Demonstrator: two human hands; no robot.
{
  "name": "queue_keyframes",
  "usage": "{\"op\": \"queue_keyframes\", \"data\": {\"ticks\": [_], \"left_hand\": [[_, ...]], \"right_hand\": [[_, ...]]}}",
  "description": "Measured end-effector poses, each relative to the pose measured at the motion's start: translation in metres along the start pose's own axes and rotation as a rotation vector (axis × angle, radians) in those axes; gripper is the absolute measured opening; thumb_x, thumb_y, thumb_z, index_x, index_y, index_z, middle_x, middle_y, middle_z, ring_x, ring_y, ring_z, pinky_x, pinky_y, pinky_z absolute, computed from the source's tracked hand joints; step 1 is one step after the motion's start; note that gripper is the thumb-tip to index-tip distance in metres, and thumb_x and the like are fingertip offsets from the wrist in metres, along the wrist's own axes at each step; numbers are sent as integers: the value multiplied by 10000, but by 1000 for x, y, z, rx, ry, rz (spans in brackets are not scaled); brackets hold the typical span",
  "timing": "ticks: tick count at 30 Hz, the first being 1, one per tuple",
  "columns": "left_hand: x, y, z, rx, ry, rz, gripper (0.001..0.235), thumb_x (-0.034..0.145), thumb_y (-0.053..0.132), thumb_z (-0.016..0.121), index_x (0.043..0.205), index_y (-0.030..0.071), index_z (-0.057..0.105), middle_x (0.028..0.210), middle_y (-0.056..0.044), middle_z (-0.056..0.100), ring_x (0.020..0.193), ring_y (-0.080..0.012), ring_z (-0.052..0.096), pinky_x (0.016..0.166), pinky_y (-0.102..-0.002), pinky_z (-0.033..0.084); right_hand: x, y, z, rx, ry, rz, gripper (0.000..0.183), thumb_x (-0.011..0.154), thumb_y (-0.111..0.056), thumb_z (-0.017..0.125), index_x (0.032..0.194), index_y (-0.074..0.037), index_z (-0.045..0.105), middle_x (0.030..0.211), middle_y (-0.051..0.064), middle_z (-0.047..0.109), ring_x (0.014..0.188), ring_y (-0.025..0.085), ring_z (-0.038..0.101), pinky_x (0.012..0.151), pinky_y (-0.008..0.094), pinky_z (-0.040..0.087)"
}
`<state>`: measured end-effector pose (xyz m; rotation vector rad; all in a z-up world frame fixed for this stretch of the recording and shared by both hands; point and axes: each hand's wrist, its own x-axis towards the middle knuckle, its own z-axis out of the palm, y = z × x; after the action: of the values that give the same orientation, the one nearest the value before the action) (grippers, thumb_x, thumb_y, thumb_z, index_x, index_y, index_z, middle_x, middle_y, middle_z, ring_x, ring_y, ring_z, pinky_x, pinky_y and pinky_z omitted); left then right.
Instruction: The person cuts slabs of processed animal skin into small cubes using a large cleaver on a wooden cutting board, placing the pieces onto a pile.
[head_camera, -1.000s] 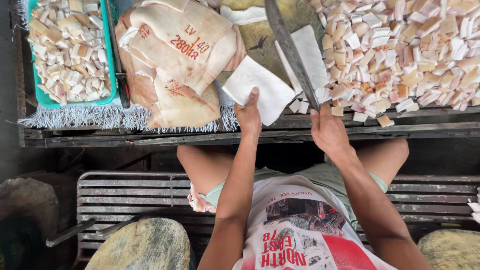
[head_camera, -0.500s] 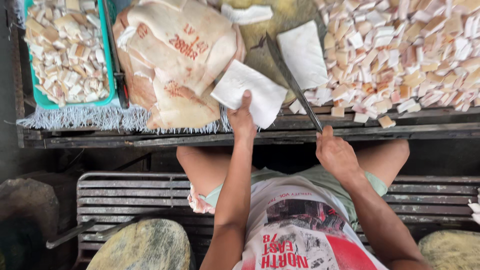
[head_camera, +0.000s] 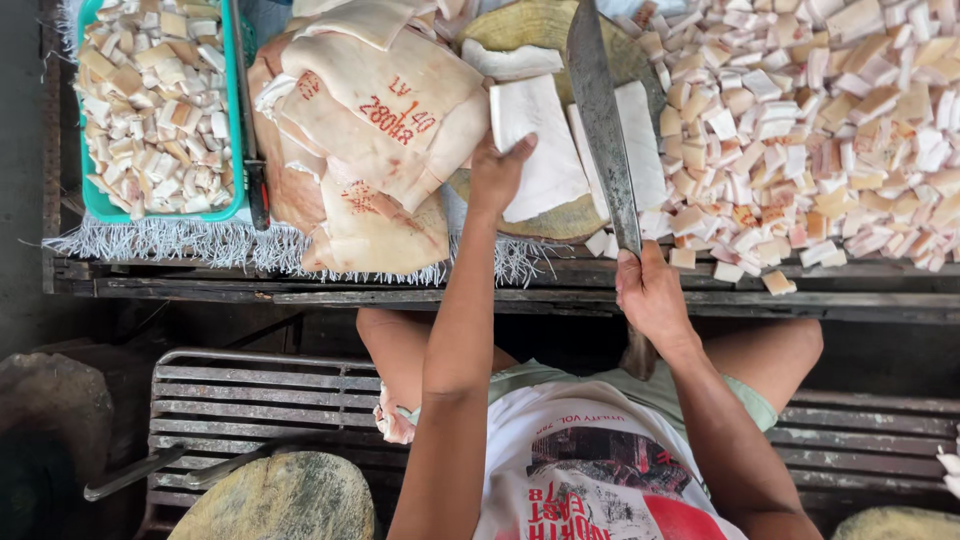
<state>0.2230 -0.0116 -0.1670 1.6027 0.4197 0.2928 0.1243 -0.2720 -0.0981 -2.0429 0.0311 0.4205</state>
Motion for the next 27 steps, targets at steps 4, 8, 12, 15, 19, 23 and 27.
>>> {"op": "queue_keyframes", "data": {"ticks": [4,8,12,15,19,23,27], "left_hand": [[2,-11,-6,45,-21,243,586,922,179,779,1409,-34,533,1290,-179,681,1185,-265,646,1042,-353,492],[6,-5,-16,98,-17,365,550,959,131,725,1442,-38,523,1392,-223,631,1264,-295,616,1086,-379,474],[4,3,-27,136,54,236,358,981,126,719,1302,-19,654,1153,-181,760,1038,-284,741,940,-382,573],[7,5,-34,236,111,158,205,1049,160,675,1192,17,710,968,-137,776,834,-252,765,788,-369,601],[5,4,-59,16,52,127,273,1042,165,593,1273,36,658,1015,-128,771,776,-245,769,756,-356,606],[11,-19,-92,320,176,130,318,1011,170,666,1296,29,680,1037,-180,767,886,-312,749,811,-393,582],[22,-29,-135,680,257,153,236,949,191,753,1145,64,780,1017,-179,791,917,-331,742,839,-420,553]], "right_hand": [[43,-13,21,66,-11,-153,210,1070,-152,489,1066,49,549,814,102,737,732,195,711,700,343,565],[111,-35,62,459,-71,-216,268,1100,-203,501,1207,34,565,1156,106,674,1028,169,692,822,330,636],[155,-64,108,543,-113,-257,284,1080,-216,521,1230,15,590,1194,90,654,1024,166,673,847,347,643],[172,-74,127,349,-75,-342,266,1099,-212,545,1204,11,643,1123,88,691,1006,169,658,858,338,578],[185,-79,159,438,-153,-280,253,1113,-213,553,1231,-6,638,1072,64,697,959,125,602,835,307,535],[192,-88,198,518,-175,-342,233,1108,-182,527,1263,-19,590,1135,65,705,1041,127,667,888,303,561],[192,-108,237,449,-106,-423,252,1110,-148,491,1310,-18,573,1187,97,718,1067,153,663,931,315,537]]}}
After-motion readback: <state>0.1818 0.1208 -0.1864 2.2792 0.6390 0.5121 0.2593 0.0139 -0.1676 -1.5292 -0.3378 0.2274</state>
